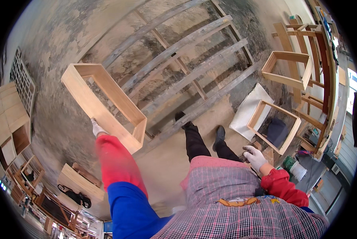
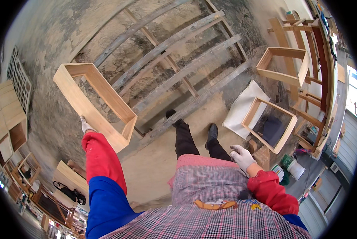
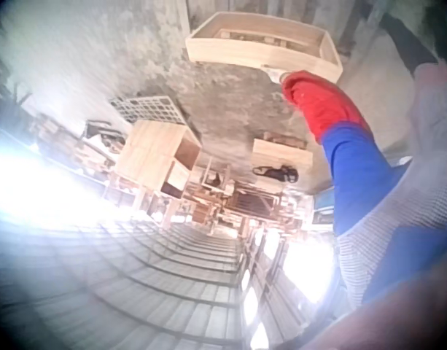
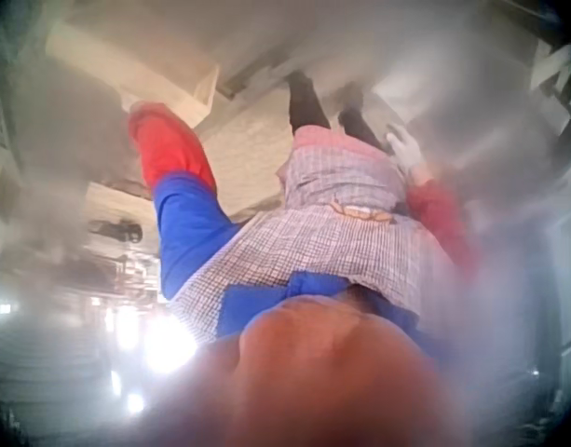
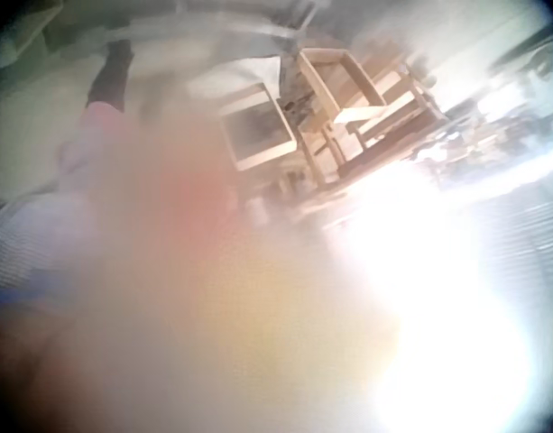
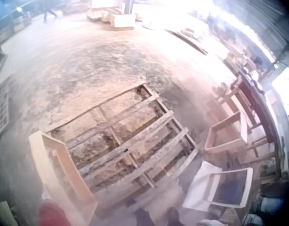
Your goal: The person assembles wooden frames by hammering pieces together with a rubber mallet, checking the fit of the joints, and moving completed frames onto a wooden pallet.
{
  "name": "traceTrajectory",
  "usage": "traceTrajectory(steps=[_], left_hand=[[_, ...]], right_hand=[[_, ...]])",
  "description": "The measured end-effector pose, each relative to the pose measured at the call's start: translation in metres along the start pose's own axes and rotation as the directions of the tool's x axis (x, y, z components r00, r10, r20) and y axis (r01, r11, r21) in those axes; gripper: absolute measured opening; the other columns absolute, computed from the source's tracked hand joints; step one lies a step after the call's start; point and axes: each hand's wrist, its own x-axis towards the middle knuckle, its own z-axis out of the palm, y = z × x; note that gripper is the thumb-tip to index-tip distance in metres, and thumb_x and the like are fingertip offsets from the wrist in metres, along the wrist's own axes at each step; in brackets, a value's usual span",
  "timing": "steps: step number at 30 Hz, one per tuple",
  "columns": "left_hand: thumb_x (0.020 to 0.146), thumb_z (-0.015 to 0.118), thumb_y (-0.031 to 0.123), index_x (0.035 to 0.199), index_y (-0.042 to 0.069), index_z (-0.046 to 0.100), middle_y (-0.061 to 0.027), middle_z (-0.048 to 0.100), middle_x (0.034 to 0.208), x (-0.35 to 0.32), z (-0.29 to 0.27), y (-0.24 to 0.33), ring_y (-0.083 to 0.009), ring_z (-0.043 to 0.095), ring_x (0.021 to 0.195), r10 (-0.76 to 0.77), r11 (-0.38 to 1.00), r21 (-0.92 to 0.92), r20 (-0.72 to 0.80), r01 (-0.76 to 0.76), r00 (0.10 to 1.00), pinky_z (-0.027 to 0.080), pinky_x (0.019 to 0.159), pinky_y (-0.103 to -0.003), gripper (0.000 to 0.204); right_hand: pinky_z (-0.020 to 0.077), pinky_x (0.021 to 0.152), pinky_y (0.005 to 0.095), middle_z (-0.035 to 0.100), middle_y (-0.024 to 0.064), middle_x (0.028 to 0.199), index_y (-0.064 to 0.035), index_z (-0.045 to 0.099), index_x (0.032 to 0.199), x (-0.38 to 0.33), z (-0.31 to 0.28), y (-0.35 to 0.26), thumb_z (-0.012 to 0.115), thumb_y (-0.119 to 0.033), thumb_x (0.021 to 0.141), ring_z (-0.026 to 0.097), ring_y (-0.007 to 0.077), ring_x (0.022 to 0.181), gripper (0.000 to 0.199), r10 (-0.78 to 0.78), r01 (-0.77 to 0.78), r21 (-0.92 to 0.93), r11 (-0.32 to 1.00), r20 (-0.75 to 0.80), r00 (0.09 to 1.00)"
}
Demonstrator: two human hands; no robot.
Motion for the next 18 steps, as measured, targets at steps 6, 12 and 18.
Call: traceTrajectory(steps=[6,12,18], left_hand=[[0.080,0.060,0.049,0.113,0.000,0.057,-0.0194,0.059,0.113,-0.014,0.001,0.027,-0.0312,0.056,0.106,0.453,0.640,0.727,-0.097,-0.248,0.886,0.042,0.092,-0.041,0.059],[0.085,0.058,0.034,0.122,0.004,0.050,-0.0199,0.051,0.123,-0.128,0.043,-0.019,-0.0337,0.049,0.111,0.849,0.176,0.704,0.245,-0.688,0.468,0.040,0.094,-0.041,0.049],[0.088,0.050,0.009,0.125,0.006,0.049,-0.0151,0.051,0.122,-0.288,0.105,-0.146,-0.0242,0.048,0.114,0.154,0.738,0.293,0.804,-0.608,0.574,0.036,0.099,-0.036,0.037]], right_hand=[[0.0463,0.077,0.0277,0.061,0.0134,0.100,0.0034,0.050,0.119,0.002,-0.015,0.031,0.052,-0.015,0.085,0.058,0.0175,0.086,0.039,-0.042,0.039,-0.059,0.997,-0.050,0.998],[0.0446,0.088,0.0302,0.061,0.0189,0.107,0.0019,0.053,0.117,-0.005,-0.059,0.050,0.052,-0.021,0.084,0.059,0.0251,0.099,0.040,-0.136,0.125,-0.144,0.982,-0.071,0.988],[0.0435,0.090,0.0319,0.061,0.0217,0.106,-0.0003,0.054,0.117,0.003,-0.102,0.099,0.052,-0.024,0.082,0.059,0.0263,0.103,0.042,-0.213,0.217,0.018,0.976,-0.117,0.970]])
